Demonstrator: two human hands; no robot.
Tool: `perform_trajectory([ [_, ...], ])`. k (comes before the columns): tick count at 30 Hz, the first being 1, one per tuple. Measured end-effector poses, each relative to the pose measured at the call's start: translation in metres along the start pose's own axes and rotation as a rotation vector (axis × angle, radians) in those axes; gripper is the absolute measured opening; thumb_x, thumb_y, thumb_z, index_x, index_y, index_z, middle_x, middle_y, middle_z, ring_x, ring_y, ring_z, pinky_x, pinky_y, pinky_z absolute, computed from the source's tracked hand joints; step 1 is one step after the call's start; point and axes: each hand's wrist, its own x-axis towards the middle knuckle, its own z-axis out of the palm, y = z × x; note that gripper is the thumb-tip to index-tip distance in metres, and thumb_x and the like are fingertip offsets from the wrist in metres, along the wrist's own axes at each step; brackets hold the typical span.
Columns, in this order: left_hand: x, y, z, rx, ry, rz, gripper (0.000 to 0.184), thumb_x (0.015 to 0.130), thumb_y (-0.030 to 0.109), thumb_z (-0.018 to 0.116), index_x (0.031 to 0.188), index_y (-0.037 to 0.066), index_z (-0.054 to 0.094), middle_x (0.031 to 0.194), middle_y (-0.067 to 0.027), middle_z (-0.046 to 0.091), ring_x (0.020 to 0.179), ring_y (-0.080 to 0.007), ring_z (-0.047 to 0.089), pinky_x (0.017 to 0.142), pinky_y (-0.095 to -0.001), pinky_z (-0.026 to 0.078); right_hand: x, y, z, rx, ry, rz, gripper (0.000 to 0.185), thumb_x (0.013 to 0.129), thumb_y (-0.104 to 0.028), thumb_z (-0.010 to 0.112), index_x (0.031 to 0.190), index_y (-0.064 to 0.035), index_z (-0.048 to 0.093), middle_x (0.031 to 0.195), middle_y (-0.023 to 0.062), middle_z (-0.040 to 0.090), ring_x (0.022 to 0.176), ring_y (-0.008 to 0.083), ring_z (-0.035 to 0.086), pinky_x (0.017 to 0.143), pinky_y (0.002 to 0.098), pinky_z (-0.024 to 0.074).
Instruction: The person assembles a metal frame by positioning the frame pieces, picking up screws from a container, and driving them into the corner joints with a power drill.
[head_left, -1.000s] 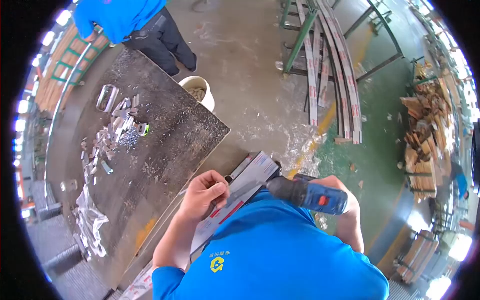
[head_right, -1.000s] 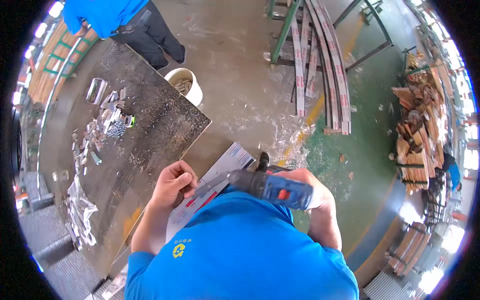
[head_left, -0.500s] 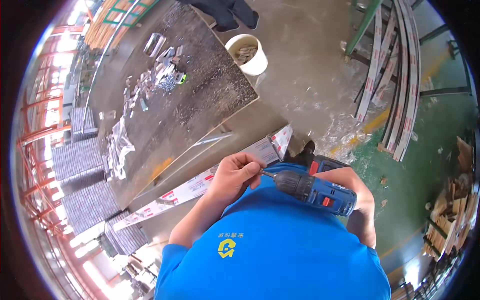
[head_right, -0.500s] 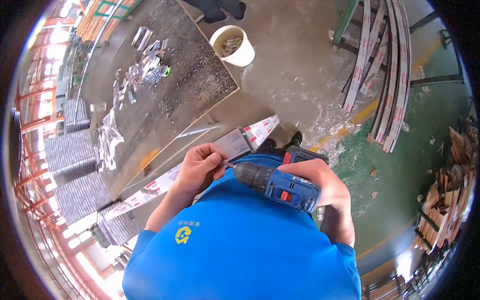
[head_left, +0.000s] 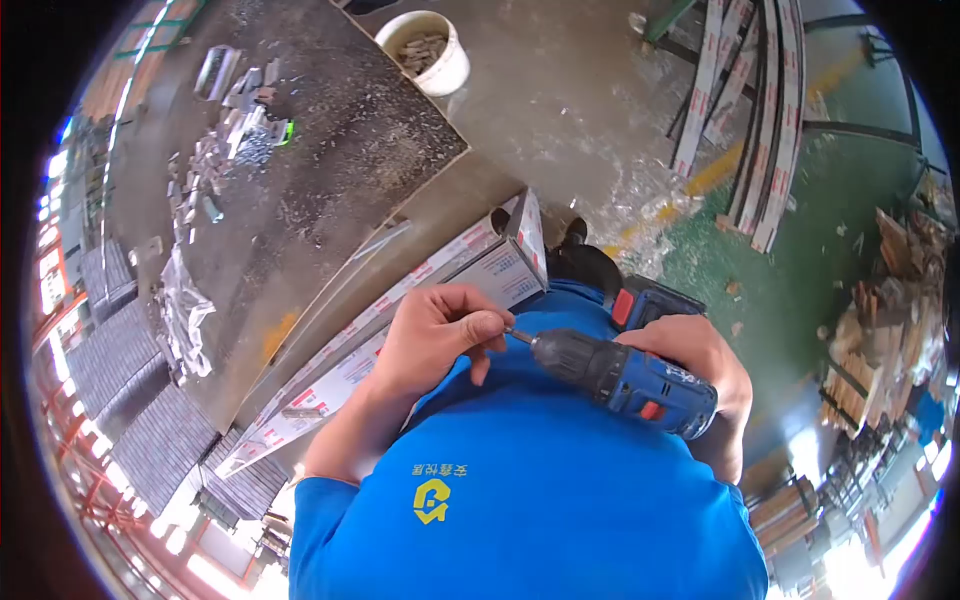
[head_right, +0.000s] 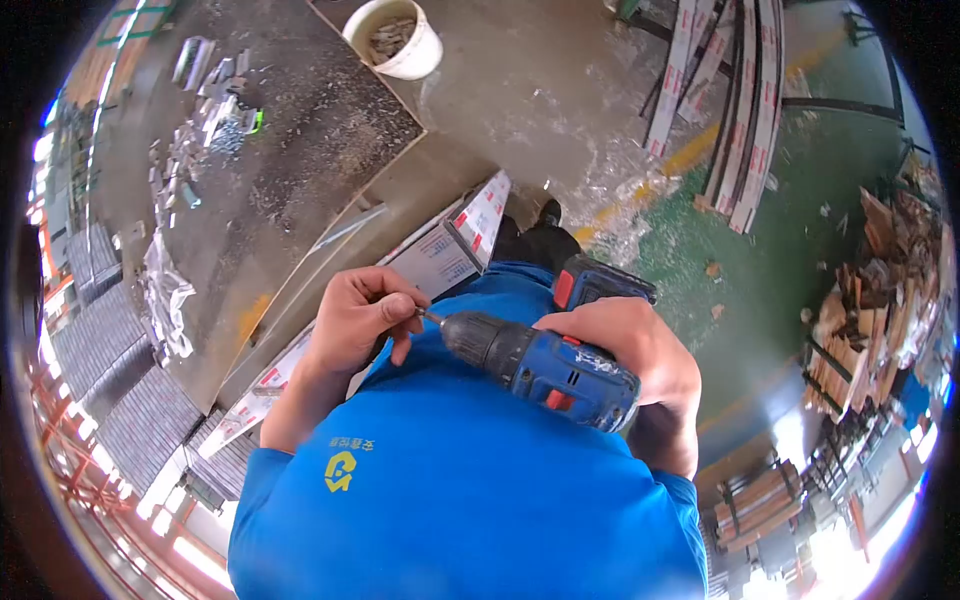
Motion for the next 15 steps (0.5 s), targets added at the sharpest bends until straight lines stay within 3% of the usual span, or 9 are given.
perform_trajectory([
  [5, 0.008, 0.002, -0.005, 0.024, 0.042, -0.098, 0.027, 0.096, 0.018, 0.074, 0.101, -0.008, 0.068, 0.083, -0.0142, 0.071, 0.056, -0.0176, 0.065, 0.050, -0.0286, 0.052, 0.007, 0.017, -0.002, 0.041, -0.108, 0.020, 0.062, 0.079, -0.039, 0.083, 0.122, 0.0033, 0.068, 0.089, 0.0163, 0.071, 0.080, 0.0356, 0.070, 0.072, 0.0420, 0.0533],
  [8, 0.012, -0.003, 0.005, -0.175, 0.038, -0.132, 0.032, 0.095, 0.021, 0.076, 0.108, -0.007, 0.068, 0.085, -0.0150, 0.071, 0.062, -0.0182, 0.067, 0.051, -0.0298, 0.053, 0.011, 0.018, -0.012, 0.078, -0.045, 0.080, 0.065, 0.076, -0.039, 0.081, 0.123, 0.0034, 0.069, 0.084, 0.0148, 0.068, 0.077, 0.0349, 0.066, 0.071, 0.0425, 0.0497],
  [10, 0.014, -0.012, 0.018, -0.235, 0.091, 0.086, 0.044, 0.093, 0.024, 0.078, 0.122, -0.006, 0.063, 0.094, -0.0173, 0.073, 0.070, -0.0180, 0.068, 0.056, -0.0298, 0.055, 0.014, 0.032, -0.017, 0.114, -0.020, 0.033, 0.066, 0.074, -0.040, 0.081, 0.122, 0.0035, 0.069, 0.083, 0.0146, 0.067, 0.077, 0.0348, 0.065, 0.071, 0.0424, 0.0486],
  [11, 0.017, -0.019, 0.017, -0.125, 0.133, 0.214, 0.063, 0.086, 0.029, 0.084, 0.132, -0.004, 0.058, 0.109, -0.0191, 0.072, 0.084, -0.0237, 0.070, 0.069, -0.0337, 0.058, 0.016, 0.039, -0.022, 0.127, 0.028, -0.013, 0.068, 0.073, -0.041, 0.080, 0.122, 0.0036, 0.070, 0.083, 0.0144, 0.066, 0.077, 0.0348, 0.064, 0.071, 0.0423, 0.0475],
  [12, 0.020, -0.025, 0.018, 0.414, 0.330, 0.384, 0.070, 0.082, 0.031, 0.086, 0.135, -0.003, 0.056, 0.119, -0.0195, 0.068, 0.095, -0.0285, 0.068, 0.079, -0.0380, 0.056, 0.021, 0.044, -0.029, 0.020, 0.054, -0.103, 0.066, 0.074, -0.041, 0.078, 0.119, 0.0053, 0.070, 0.085, 0.0163, 0.067, 0.076, 0.0343, 0.064, 0.071, 0.0413, 0.0475],
  [13, 0.023, -0.031, 0.019, 0.970, 0.511, 0.514, 0.078, 0.078, 0.033, 0.089, 0.138, -0.002, 0.053, 0.129, -0.0198, 0.064, 0.106, -0.0333, 0.066, 0.090, -0.0423, 0.055, 0.025, 0.040, -0.040, 0.034, 0.084, -0.011, 0.061, 0.077, -0.039, 0.076, 0.119, 0.0058, 0.070, 0.088, 0.0165, 0.069, 0.078, 0.0324, 0.065, 0.073, 0.0407, 0.0483],
  [14, 0.027, -0.045, 0.018, 1.254, 0.603, 0.502, 0.096, 0.069, 0.042, 0.091, 0.144, 0.000, 0.047, 0.147, -0.0199, 0.050, 0.131, -0.0412, 0.049, 0.111, -0.0524, 0.038, 0.029, 0.031, -0.047, 0.047, 0.116, 0.084, 0.057, 0.080, -0.036, 0.074, 0.118, 0.0063, 0.070, 0.091, 0.0166, 0.071, 0.079, 0.0306, 0.066, 0.074, 0.0401, 0.0491],
  [15, 0.032, -0.054, 0.022, 1.370, 0.628, 0.362, 0.109, 0.064, 0.044, 0.093, 0.150, 0.002, 0.040, 0.152, -0.0188, 0.044, 0.138, -0.0427, 0.041, 0.116, -0.0538, 0.031, 0.019, 0.022, -0.040, 0.209, 0.379, 0.291, 0.048, 0.086, -0.029, 0.070, 0.117, 0.0072, 0.070, 0.101, 0.0163, 0.072, 0.088, 0.0275, 0.067, 0.082, 0.0386, 0.0513],
])
